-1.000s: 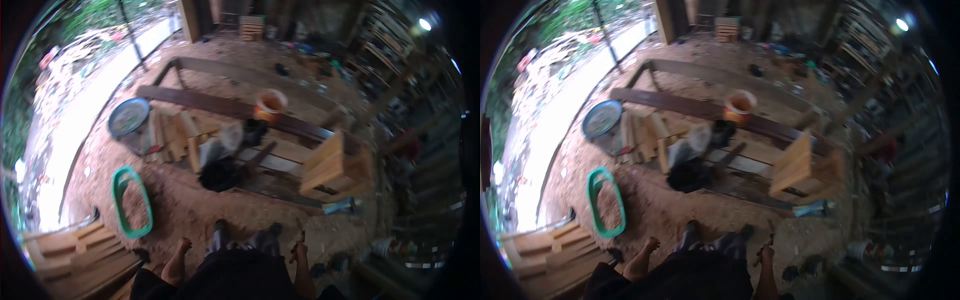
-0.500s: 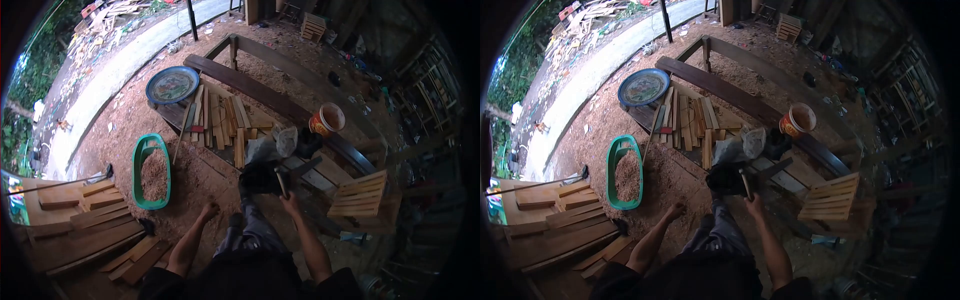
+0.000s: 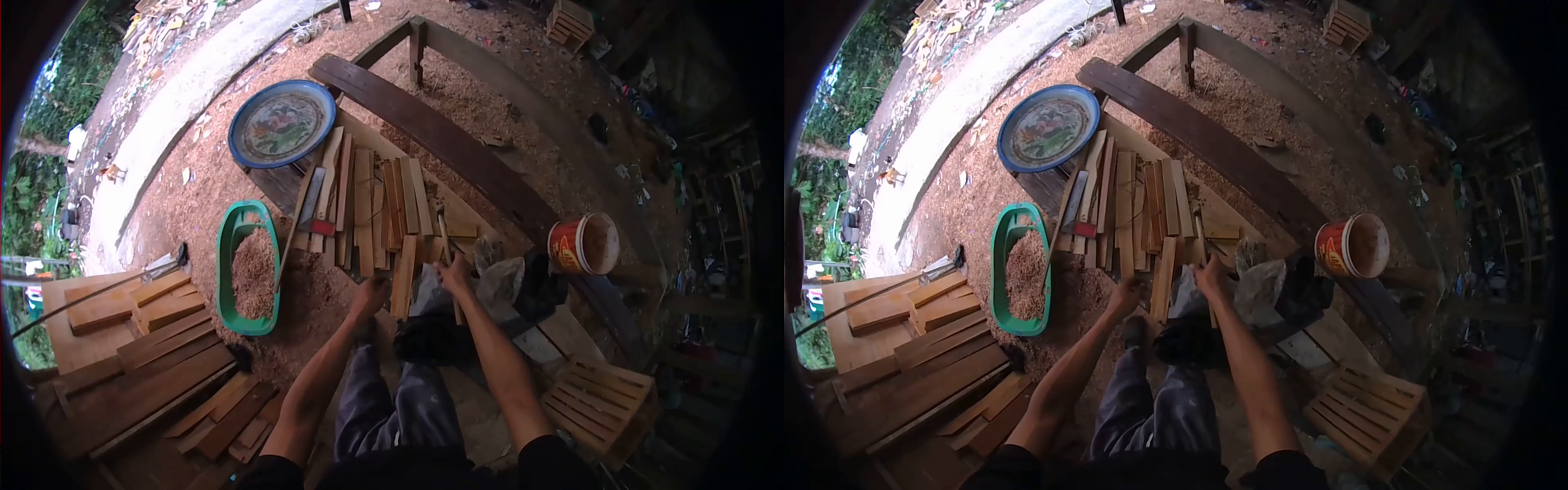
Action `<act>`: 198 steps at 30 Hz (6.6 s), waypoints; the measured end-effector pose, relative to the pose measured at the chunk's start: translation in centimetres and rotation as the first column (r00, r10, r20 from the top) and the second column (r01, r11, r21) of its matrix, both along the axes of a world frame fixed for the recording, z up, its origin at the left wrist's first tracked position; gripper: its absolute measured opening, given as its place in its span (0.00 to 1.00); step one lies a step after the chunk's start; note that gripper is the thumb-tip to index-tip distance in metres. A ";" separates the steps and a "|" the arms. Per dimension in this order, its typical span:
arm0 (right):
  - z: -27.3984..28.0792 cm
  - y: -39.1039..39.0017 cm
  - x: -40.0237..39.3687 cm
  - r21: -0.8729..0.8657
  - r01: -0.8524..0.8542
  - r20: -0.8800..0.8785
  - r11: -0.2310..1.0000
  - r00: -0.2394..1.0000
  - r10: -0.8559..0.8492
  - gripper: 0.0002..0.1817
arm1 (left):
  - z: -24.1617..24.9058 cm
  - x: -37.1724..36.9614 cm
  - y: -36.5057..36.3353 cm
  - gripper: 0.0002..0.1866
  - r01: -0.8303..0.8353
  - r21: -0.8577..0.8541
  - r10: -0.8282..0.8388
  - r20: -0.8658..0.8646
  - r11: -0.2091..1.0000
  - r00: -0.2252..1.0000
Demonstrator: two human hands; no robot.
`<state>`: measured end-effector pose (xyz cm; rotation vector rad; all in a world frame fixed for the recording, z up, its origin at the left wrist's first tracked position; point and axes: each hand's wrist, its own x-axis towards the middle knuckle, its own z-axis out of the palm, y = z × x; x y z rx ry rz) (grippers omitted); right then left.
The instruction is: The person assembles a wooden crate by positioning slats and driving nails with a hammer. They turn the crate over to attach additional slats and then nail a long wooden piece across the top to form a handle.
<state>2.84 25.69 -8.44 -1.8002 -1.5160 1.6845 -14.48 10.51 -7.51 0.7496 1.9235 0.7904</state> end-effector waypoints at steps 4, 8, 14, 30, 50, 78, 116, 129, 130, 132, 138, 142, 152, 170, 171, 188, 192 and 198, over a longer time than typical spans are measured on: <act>-3.7 4.0 -3.0 0.226 -0.210 0.320 0.951 0.938 0.131 0.21 | -2.1 -1.1 7.6 0.16 0.113 0.086 -0.104 -0.102 0.990 0.989; -5.9 6.1 -5.4 0.276 -0.128 0.372 0.953 0.928 0.017 0.20 | -6.1 -1.3 13.3 0.17 0.196 0.197 -0.164 -0.164 0.961 0.973; -7.9 5.4 -7.9 0.364 -0.143 0.406 0.920 0.914 -0.018 0.21 | -9.1 -0.6 15.4 0.19 0.270 0.058 -0.232 -0.357 0.961 0.905; -2.8 3.2 -7.9 0.055 0.003 0.328 0.998 0.945 -0.021 0.17 | -7.4 -0.9 13.6 0.22 0.160 0.053 -0.133 -0.338 0.986 0.932; 7.7 -5.3 1.2 0.084 -0.250 0.130 0.965 0.963 0.238 0.20 | 3.6 -3.2 8.7 0.17 -0.447 0.085 0.317 0.588 0.891 0.744; 4.8 -21.1 15.9 0.490 0.012 0.234 0.872 0.961 -0.145 0.24 | 5.3 5.0 -3.5 0.22 -0.283 0.181 0.188 0.414 0.942 0.891; -3.3 -19.6 7.1 0.588 0.036 0.400 0.808 0.855 -0.329 0.12 | -1.1 6.3 -6.9 0.23 0.111 0.128 -0.151 0.372 0.986 0.916; 15.0 -30.3 20.9 0.163 0.655 0.027 0.738 0.745 -0.667 0.12 | 5.6 14.9 -4.8 0.16 0.109 0.357 -0.293 0.515 0.928 0.806; 16.1 -31.3 22.4 0.115 0.676 0.036 0.728 0.730 -0.683 0.13 | 6.3 16.7 -4.4 0.16 0.186 0.360 -0.355 0.491 0.914 0.796; 17.7 -33.4 24.6 0.116 0.711 -0.066 0.694 0.702 -0.709 0.13 | 7.3 20.8 -3.7 0.15 0.265 0.379 -0.434 0.486 0.887 0.758; 20.8 -38.5 32.2 -0.012 0.787 -0.392 0.617 0.564 -0.727 0.14 | 16.4 35.2 -4.9 0.19 0.300 0.447 -0.525 0.557 0.843 0.644; 23.5 -40.9 39.4 0.021 0.805 -0.436 0.593 0.541 -0.719 0.12 | 18.7 43.0 -5.8 0.18 0.197 0.487 -0.466 0.525 0.851 0.713; 29.1 -40.6 55.7 0.393 0.902 -0.394 0.181 0.343 -0.853 0.12 | 25.4 56.4 -10.1 0.16 -0.023 0.430 -0.301 0.668 0.902 0.681; 29.6 -31.8 71.4 0.436 0.890 -0.538 0.134 0.377 -0.754 0.10 | 23.3 64.0 -2.8 0.11 -0.051 0.420 -0.299 0.721 0.906 0.624; 29.4 -31.4 72.3 0.441 0.874 -0.480 0.203 0.421 -0.770 0.11 | 23.0 64.2 -2.7 0.11 -0.065 0.415 -0.280 0.712 0.908 0.644; 28.3 -28.1 79.3 0.369 0.638 -0.309 0.676 0.770 -0.558 0.11 | 24.5 64.0 -7.2 0.12 0.234 0.407 -0.262 0.013 0.883 0.965; 27.4 -28.1 80.0 0.277 0.620 -0.351 0.734 0.776 -0.524 0.11 | 24.2 64.5 -8.2 0.11 0.188 0.422 -0.201 -0.014 0.887 0.979; 26.3 -28.1 79.9 0.245 0.626 -0.383 0.741 0.764 -0.519 0.11 | 22.7 63.6 -7.4 0.11 0.202 0.388 -0.154 -0.153 0.899 0.976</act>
